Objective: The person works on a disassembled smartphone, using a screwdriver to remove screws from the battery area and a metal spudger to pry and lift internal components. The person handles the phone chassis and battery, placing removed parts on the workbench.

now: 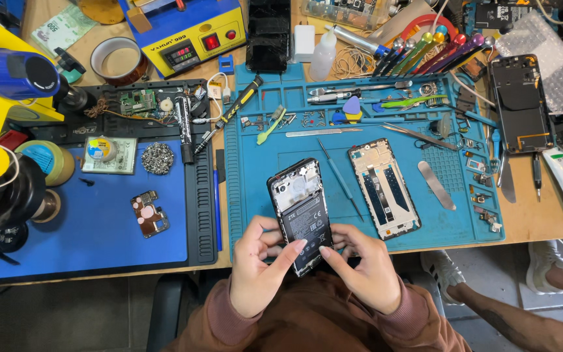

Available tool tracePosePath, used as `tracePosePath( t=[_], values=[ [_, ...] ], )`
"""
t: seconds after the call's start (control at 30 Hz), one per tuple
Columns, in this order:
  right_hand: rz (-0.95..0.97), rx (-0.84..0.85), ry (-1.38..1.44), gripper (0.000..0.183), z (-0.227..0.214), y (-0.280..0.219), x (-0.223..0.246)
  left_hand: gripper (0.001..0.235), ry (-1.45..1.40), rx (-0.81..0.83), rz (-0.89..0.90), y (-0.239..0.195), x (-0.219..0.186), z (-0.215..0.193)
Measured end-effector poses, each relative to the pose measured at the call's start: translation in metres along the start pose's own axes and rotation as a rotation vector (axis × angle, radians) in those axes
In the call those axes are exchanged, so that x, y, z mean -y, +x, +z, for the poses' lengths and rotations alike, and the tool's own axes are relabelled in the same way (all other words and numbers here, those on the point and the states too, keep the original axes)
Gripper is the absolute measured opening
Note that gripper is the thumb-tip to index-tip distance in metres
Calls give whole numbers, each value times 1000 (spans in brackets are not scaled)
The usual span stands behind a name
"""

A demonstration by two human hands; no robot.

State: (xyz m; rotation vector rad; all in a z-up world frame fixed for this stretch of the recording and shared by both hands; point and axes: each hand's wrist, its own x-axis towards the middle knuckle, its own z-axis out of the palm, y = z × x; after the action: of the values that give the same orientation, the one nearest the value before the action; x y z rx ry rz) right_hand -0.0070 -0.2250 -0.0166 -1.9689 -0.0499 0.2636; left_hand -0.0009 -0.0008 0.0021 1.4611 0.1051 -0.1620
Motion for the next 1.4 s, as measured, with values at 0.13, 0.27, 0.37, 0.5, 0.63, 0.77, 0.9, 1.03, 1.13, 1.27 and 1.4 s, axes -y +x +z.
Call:
tracePosePath(
  t=[0.13, 0.27, 0.37, 0.5, 0.63, 0.77, 0.9, 1.03, 1.13, 1.27, 1.4],
  values=[
    [-3, -2, -1, 35, 1, 0, -2, 31, 25, -18, 1, -1, 1, 2],
    [2, -26, 21, 36, 1, -3, -3, 32, -4, 4, -17, 1, 2, 2],
    [-47, -46, 31, 30, 0, -3, 0, 33, -18, 17, -15, 4, 3, 0],
    [-65, -61, 26, 24, 0, -3, 4, 33, -26, 24, -5, 4, -2, -1],
    [-46, -54, 62, 24, 2, -4, 2, 33, 0, 21, 17, 2, -3, -1],
    [-30, -46, 70, 26, 2, -3, 0, 32, 40, 8, 32, 1, -4, 0],
    [89, -171, -191, 43, 2, 0, 9, 30, 80, 2, 62, -1, 0, 1],
    [-437, -439, -147, 27, 6, -7, 17, 30, 44, -19, 26, 1, 5, 2],
    [-739, -129, -230, 36, 4, -1, 42, 27, 48, 12, 60, 1, 5, 2],
    [-693, 17, -248, 41, 11, 9, 53, 25, 95, 0, 71, 0, -2, 1],
    [-681, 24, -269, 39, 15, 9, 53, 26, 110, -8, 65, -1, -3, -1]
  ],
)
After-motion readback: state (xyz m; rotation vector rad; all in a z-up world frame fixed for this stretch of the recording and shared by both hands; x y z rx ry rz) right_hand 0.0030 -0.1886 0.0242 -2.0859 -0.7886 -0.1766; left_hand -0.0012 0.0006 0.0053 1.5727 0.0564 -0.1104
